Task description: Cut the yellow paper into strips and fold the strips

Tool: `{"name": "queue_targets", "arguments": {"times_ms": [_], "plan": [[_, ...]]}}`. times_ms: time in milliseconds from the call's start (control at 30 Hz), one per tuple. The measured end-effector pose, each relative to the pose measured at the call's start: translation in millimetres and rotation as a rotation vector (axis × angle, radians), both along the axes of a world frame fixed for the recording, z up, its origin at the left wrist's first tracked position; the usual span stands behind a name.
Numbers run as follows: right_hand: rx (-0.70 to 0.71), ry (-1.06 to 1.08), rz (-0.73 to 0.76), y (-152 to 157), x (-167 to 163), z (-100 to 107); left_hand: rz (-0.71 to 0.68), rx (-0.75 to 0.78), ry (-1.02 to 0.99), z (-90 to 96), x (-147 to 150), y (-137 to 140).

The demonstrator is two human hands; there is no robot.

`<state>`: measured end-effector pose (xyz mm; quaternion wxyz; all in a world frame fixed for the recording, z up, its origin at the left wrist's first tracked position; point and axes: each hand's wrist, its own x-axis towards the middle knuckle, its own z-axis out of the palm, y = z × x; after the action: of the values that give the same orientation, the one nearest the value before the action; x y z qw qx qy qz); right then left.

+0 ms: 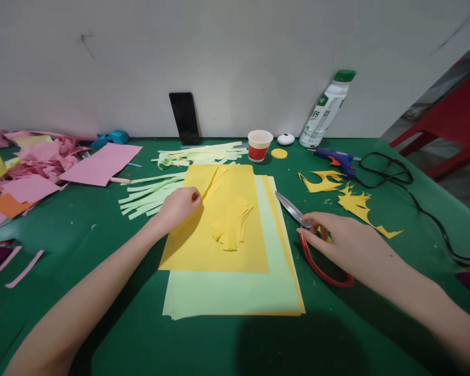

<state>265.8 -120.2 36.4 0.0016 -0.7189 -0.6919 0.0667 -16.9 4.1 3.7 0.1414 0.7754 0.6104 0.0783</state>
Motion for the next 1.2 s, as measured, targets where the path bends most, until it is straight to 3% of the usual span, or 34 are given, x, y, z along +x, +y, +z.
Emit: {"name": "queue_targets", "arguments": {"times_ms": [133, 233, 300, 400, 467, 567, 733, 867, 1033, 1100, 1200], "plan": [[0.0, 0.275, 0.117, -1, -12, 6, -0.023, 0.008, -0.147, 8.5, 1, 2], [0.056, 0.557, 0.187, -2, -23, 10, -0.064, -0.009, -0.284, 22.9, 13, -12], [0.119, 0.641, 0.208, -2, -31, 11, -0.121, -0.09, -0.387, 34.6, 24, -29], [0.263, 0.68, 0.223, -5, -42, 9, -0.17, -0.356, -0.736, 50.0, 40, -61], [0.346, 0.707, 0.258, -9, -48, 7, -0.286, -0.392, -0.799, 56.3, 47, -78], [0.392, 0.773, 0.268, -17, -54, 6, -0.42, -0.276, -0.723, 59.1, 51, -93], [0.364, 0.889, 0.159, -23, -57, 7, -0.579, -0.037, -0.686, 54.4, 52, -97], [0.428, 0.821, 0.308, -21, -53, 7, -0.724, 0.17, -0.609, 51.2, 52, -98], [0.483, 0.793, 0.426, -21, -54, 11, -0.691, 0.475, -0.456, 49.7, 51, -101], [0.507, 0.818, 0.427, -23, -55, 14, -0.716, 0.487, -0.438, 49.4, 51, -101], [0.523, 0.901, 0.372, -24, -53, 19, -0.761, 0.358, -0.474, 49.4, 51, -99]]}}
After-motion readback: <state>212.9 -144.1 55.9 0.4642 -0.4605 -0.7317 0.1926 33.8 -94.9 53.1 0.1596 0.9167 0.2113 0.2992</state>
